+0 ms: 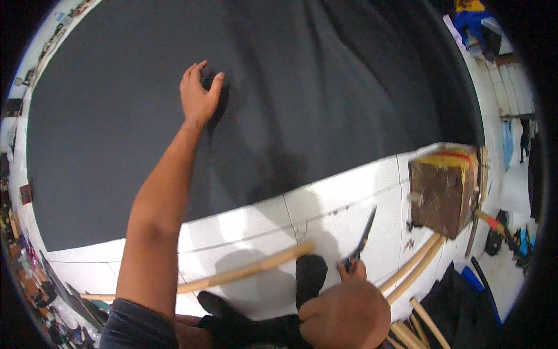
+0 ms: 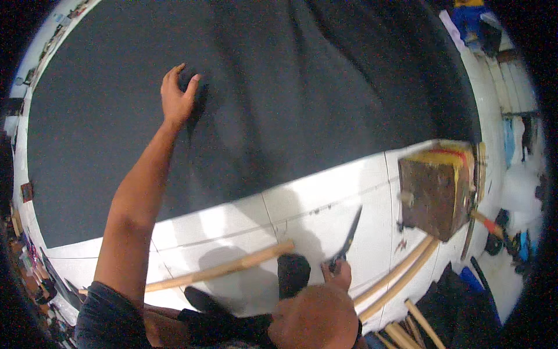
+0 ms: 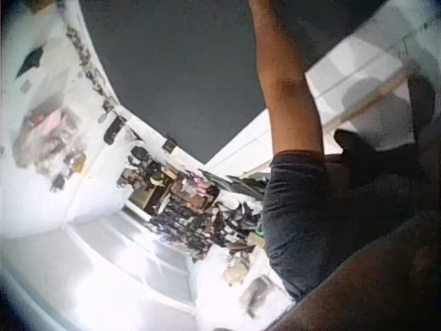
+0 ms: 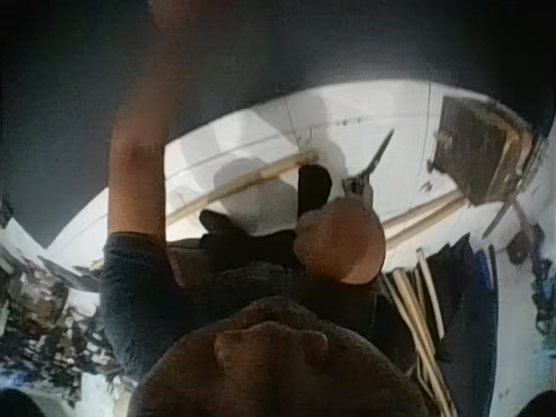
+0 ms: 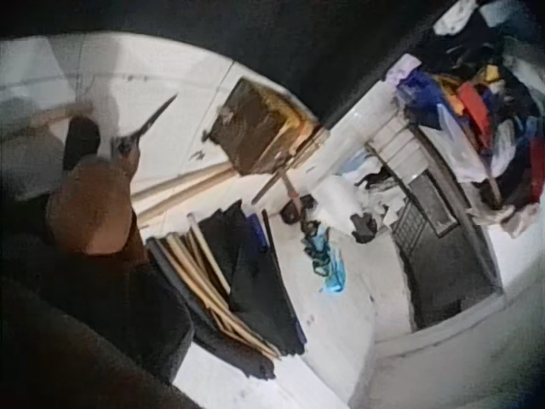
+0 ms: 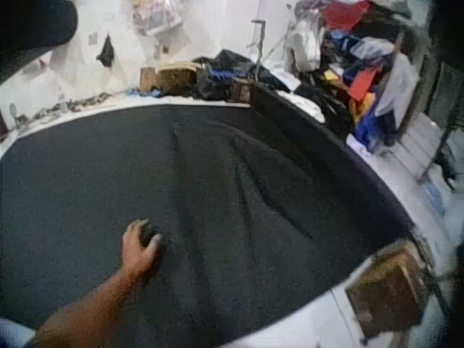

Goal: The person cuts a large piece of black material on the floor using shears, moving a wooden rod out of the way and smoothing the fabric by hand.

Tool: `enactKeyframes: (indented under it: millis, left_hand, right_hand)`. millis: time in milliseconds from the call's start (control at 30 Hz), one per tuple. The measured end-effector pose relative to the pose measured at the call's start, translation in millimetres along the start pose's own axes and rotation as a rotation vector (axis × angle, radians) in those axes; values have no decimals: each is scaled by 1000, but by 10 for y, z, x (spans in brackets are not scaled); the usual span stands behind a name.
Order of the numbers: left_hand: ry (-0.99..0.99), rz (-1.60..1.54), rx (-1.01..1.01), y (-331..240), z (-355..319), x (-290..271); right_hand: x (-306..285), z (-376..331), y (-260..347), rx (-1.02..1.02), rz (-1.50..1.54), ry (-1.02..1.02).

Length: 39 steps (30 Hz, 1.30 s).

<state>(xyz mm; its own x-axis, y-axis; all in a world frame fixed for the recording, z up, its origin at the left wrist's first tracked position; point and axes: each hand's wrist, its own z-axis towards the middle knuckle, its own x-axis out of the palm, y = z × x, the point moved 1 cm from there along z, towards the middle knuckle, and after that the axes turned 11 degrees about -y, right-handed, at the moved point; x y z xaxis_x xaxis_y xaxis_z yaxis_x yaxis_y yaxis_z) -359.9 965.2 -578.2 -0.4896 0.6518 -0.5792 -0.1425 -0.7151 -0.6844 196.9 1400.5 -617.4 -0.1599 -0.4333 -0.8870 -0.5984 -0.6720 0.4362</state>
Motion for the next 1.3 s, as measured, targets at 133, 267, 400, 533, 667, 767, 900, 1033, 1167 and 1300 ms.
enactKeyframes:
  millis: [133, 267, 400, 533, 667, 767, 900, 1033, 1167, 1300]
  left_hand:
    - [337, 24, 170, -253, -1044, -592]
    - [531, 140, 319, -769, -2118, -932]
    - [454, 209, 308, -919, -2368, -890]
    - [467, 211, 406, -824, -2368, -744]
    - [502, 218, 398, -975, -2402, -649]
    - [492, 247, 402, -1026, -2383, -654]
    - [471, 254, 400, -1041, -2472, -504]
    - [450, 197, 351, -1048, -2487, -514]
    - [454, 155, 228, -1161, -2432, -603]
    - [442, 104, 128, -1279, -2393, -610]
  right_hand:
    - [-271, 181, 1043, 315, 97, 97]
    - [-212, 78, 641, 328, 12, 7]
    - [-158, 332, 377, 225, 64, 271]
    - [-69, 538, 787, 336, 656, 509]
    - [76, 411, 1290, 134, 921, 720]
    - [-31, 368, 1961, 276, 494, 807]
    - [-68, 318, 1962, 298, 559, 1017]
    - [62, 394, 1944, 331, 609, 1058]
    - [136, 533, 2197, 297, 620, 1021]
    - [271, 519, 2223, 105, 544, 909]
